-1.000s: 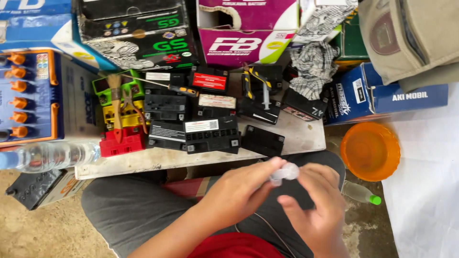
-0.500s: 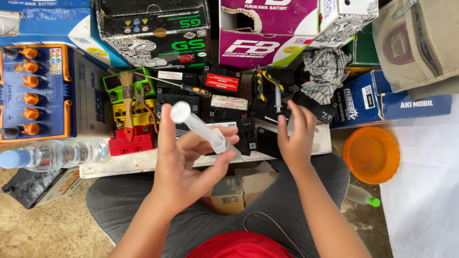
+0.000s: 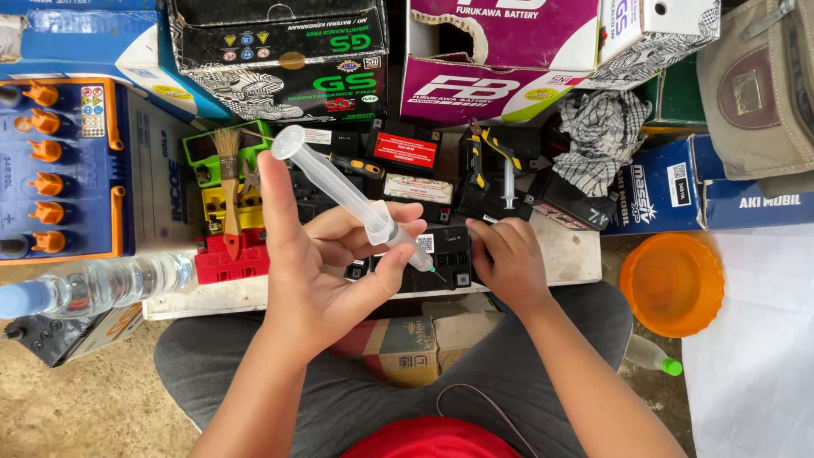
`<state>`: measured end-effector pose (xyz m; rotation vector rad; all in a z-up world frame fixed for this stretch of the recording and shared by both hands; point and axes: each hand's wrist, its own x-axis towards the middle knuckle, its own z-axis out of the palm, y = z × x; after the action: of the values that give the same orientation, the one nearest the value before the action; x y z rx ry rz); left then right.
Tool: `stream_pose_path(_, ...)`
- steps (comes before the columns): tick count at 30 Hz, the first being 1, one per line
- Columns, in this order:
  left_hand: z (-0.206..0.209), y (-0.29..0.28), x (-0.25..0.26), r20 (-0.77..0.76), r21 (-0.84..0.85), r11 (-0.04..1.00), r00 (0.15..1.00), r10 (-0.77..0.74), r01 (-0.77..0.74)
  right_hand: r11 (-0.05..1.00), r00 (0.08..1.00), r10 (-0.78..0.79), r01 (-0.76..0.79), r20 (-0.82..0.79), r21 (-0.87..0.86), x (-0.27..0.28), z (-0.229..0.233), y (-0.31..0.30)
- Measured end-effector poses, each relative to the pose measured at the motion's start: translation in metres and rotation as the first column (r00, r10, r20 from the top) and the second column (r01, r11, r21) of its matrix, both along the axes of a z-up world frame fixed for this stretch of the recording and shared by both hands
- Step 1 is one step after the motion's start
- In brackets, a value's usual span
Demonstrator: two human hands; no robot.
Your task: Refilling battery cells with liquid using a syringe from an orange bowl.
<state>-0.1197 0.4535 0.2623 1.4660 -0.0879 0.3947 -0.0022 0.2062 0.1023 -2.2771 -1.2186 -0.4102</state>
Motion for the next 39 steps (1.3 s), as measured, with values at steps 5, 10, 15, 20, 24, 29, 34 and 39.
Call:
stream_pose_path(5, -0.006, 0.002, 0.009, -0.009, 0.013, 0.998, 0.998, 0.064, -0.064, 0.995, 0.994, -0.103, 0.103, 0.038, -0.001, 0.001, -0.01, -0.004)
stream_pose_path(10, -0.008, 0.003, 0.014, -0.039, 0.004, 0.995, 0.994, 0.098, -0.098, 0.982, 0.979, -0.191, 0.191, 0.066, 0.008, 0.0, -0.011, -0.003)
stream_pose_path(15, -0.009, 0.004, 0.015, -0.056, 0.03, 0.998, 0.997, 0.052, -0.05, 0.972, 0.97, -0.236, 0.234, 0.063, 0.028, 0.001, -0.007, 0.0)
stream_pose_path(20, -0.009, 0.002, 0.017, -0.092, 0.017, 0.999, 0.995, 0.038, -0.036, 0.972, 0.972, -0.233, 0.232, 0.044, 0.023, 0.003, -0.008, -0.001)
stream_pose_path(24, -0.012, 0.002, 0.018, -0.115, -0.007, 1.0, 0.993, 0.018, -0.019, 0.975, 0.974, -0.223, 0.222, 0.031, 0.02, 0.003, -0.007, -0.001)
stream_pose_path(29, -0.009, 0.001, 0.017, -0.128, -0.001, 1.0, 0.992, 0.021, -0.021, 0.976, 0.975, -0.219, 0.218, 0.028, 0.02, 0.003, -0.007, -0.001)
stream_pose_path(34, -0.009, 0.004, 0.013, -0.019, 0.116, 0.993, 1.0, 0.016, -0.014, 0.976, 0.976, -0.217, 0.216, 0.023, 0.02, 0.004, -0.007, -0.001)
stream_pose_path(39, -0.003, 0.005, 0.012, 0.017, 0.139, 0.99, 0.999, -0.035, 0.032, 0.979, 0.979, -0.203, 0.203, 0.01, 0.018, 0.004, -0.006, -0.001)
